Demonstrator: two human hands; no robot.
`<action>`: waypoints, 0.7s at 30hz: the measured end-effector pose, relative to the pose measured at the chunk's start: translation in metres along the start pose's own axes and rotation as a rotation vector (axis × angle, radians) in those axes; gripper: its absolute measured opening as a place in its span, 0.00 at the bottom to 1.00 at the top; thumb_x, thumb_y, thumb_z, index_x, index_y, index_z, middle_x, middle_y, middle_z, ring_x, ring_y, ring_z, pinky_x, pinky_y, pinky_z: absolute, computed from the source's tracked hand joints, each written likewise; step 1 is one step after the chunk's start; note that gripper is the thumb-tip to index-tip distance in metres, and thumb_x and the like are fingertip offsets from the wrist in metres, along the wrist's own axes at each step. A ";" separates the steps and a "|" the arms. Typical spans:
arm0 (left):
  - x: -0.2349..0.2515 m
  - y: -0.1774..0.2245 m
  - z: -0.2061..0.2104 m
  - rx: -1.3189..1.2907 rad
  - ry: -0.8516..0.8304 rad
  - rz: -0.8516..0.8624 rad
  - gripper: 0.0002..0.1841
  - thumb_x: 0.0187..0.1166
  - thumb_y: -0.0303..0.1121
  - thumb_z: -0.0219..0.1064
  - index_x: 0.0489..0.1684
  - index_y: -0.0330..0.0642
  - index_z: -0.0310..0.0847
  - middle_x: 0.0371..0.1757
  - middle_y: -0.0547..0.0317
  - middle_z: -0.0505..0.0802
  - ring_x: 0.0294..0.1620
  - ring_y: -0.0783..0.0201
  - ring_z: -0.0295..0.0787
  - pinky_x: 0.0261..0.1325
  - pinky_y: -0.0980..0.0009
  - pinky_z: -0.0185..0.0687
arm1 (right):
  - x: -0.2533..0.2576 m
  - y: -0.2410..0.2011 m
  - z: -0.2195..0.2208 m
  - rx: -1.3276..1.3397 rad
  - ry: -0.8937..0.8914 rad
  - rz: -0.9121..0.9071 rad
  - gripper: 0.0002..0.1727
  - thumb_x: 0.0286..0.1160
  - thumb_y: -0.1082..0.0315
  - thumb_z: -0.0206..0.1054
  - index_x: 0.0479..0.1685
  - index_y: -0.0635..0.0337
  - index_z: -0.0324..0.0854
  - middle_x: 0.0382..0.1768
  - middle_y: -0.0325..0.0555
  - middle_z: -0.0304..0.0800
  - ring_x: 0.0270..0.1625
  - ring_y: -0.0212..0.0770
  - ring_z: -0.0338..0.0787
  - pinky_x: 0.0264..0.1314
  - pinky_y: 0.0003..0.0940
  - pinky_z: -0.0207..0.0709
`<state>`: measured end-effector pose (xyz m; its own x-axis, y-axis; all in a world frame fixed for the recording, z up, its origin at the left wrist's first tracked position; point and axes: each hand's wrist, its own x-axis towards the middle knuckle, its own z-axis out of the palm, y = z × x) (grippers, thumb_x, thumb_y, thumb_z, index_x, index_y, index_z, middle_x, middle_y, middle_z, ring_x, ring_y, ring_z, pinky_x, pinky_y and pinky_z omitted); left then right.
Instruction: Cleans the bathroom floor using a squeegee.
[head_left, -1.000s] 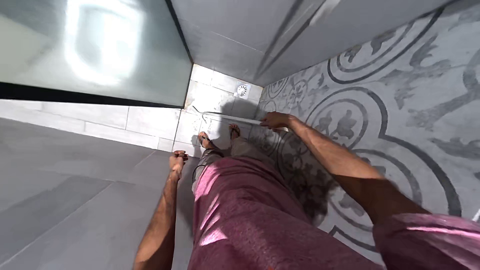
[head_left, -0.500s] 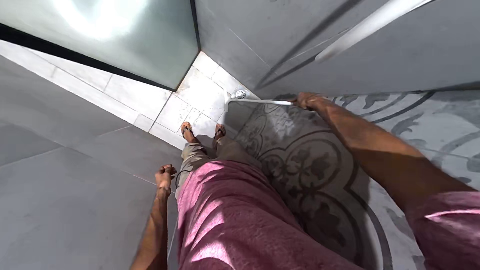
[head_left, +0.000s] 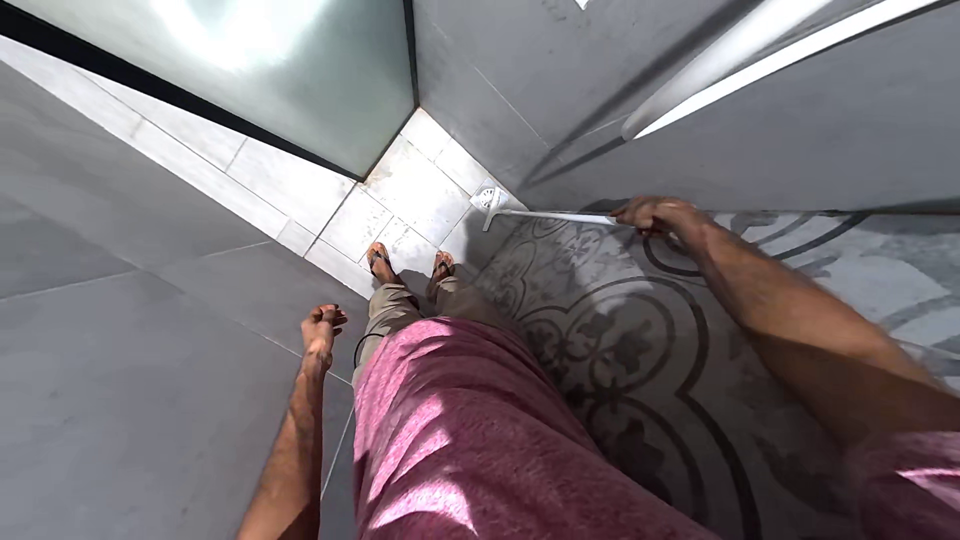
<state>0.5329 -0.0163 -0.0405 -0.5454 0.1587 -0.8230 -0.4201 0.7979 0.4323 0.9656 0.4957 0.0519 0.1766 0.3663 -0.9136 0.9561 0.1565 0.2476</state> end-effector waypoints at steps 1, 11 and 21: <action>0.001 -0.001 0.002 -0.004 0.008 0.012 0.15 0.93 0.34 0.53 0.61 0.31 0.78 0.47 0.46 0.92 0.43 0.60 0.92 0.46 0.63 0.87 | -0.004 -0.007 0.000 0.006 -0.039 -0.017 0.22 0.92 0.58 0.54 0.80 0.46 0.76 0.41 0.54 0.84 0.33 0.44 0.79 0.39 0.45 0.75; 0.012 0.052 0.001 0.107 -0.059 0.291 0.14 0.92 0.34 0.54 0.59 0.33 0.81 0.47 0.50 0.94 0.44 0.61 0.93 0.49 0.61 0.89 | 0.038 -0.142 0.090 -0.012 0.276 -0.459 0.29 0.88 0.63 0.55 0.90 0.42 0.67 0.72 0.67 0.83 0.74 0.75 0.80 0.69 0.79 0.71; 0.093 0.136 -0.048 0.311 -0.176 0.350 0.15 0.93 0.38 0.53 0.61 0.38 0.80 0.48 0.51 0.94 0.44 0.61 0.93 0.49 0.59 0.87 | 0.008 -0.042 0.096 0.047 0.084 -0.123 0.27 0.88 0.62 0.60 0.85 0.35 0.73 0.72 0.66 0.83 0.74 0.74 0.80 0.69 0.82 0.67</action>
<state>0.3899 0.0790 -0.0403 -0.4726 0.5225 -0.7097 0.0172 0.8106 0.5853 0.9496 0.4041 0.0036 0.0392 0.4229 -0.9053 0.9796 0.1625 0.1184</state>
